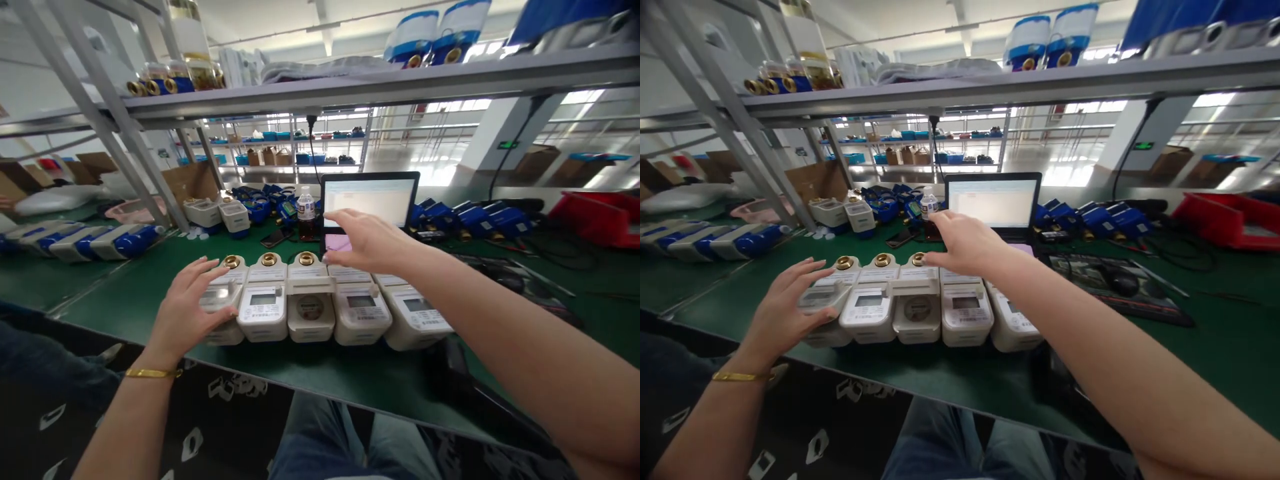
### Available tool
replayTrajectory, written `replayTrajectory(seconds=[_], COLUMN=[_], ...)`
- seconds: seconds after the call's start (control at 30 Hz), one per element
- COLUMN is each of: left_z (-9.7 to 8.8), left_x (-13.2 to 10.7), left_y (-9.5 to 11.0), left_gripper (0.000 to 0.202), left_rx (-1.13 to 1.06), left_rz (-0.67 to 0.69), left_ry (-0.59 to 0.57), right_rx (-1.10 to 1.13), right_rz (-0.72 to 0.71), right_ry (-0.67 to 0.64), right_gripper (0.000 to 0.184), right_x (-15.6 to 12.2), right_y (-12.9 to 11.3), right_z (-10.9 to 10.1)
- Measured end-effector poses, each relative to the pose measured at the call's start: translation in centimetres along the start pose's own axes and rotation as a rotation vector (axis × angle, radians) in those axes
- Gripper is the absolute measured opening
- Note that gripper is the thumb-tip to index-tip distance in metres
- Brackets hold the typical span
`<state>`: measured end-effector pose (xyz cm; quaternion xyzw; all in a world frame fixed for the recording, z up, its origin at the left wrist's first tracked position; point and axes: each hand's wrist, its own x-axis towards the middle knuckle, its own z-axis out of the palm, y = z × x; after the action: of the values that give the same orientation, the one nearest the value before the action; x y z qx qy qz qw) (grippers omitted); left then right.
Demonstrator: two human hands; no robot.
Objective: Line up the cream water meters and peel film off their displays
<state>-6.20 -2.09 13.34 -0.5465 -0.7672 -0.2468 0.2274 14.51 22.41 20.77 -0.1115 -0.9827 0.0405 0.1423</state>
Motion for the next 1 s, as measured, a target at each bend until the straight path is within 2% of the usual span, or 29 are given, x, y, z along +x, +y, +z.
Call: replayTrajectory(seconds=[0.13, 0.17, 0.27, 0.37, 0.43, 0.5, 0.57, 0.63, 0.7, 0.9, 1.0], left_z=[0.2, 0.3, 0.3, 0.3, 0.3, 0.3, 0.4, 0.5, 0.8, 2.2, 2.9], left_x=[-0.1, 0.0, 0.2, 0.3, 0.3, 0.3, 0.5, 1.0, 1.8, 4.5, 5.0], left_y=[-0.1, -0.1, -0.2, -0.3, -0.4, -0.4, 0.0, 1.0, 2.6, 8.4, 10.6], left_gripper=[0.055, 0.055, 0.058, 0.059, 0.058, 0.057, 0.056, 0.053, 0.049, 0.048, 0.049], left_rx=[0.030, 0.040, 0.068, 0.078, 0.086, 0.097, 0.088, 0.047, -0.017, -0.201, -0.223], left_rz=[0.028, 0.042, 0.081, 0.082, 0.084, 0.108, 0.144, 0.162, 0.167, 0.285, 0.329], left_ry=[0.018, 0.026, 0.046, 0.053, 0.047, 0.032, 0.008, -0.012, -0.027, -0.083, -0.129], right_rx=[-0.065, -0.086, -0.100, -0.074, -0.080, -0.078, -0.089, -0.131, -0.158, -0.038, 0.061], right_rz=[-0.077, -0.076, -0.041, 0.034, 0.091, 0.096, 0.078, 0.090, 0.090, 0.104, 0.073], right_ry=[-0.280, -0.315, -0.246, -0.050, 0.007, -0.076, -0.223, -0.308, -0.319, -0.192, -0.181], right_gripper=[0.123, 0.127, 0.121, 0.097, 0.088, 0.096, 0.113, 0.123, 0.124, 0.100, 0.085], right_x=[-3.1, -3.7, -4.0, -3.6, -4.2, -5.8, -7.7, -9.3, -10.0, -9.0, -9.1], right_y=[0.2, 0.1, 0.4, 2.1, 3.4, 4.4, 4.9, 5.2, 5.6, 7.5, 8.1], right_z=[1.3, 1.6, 0.8, -1.7, -2.7, -2.5, -1.4, -0.4, -0.3, -3.7, -4.1])
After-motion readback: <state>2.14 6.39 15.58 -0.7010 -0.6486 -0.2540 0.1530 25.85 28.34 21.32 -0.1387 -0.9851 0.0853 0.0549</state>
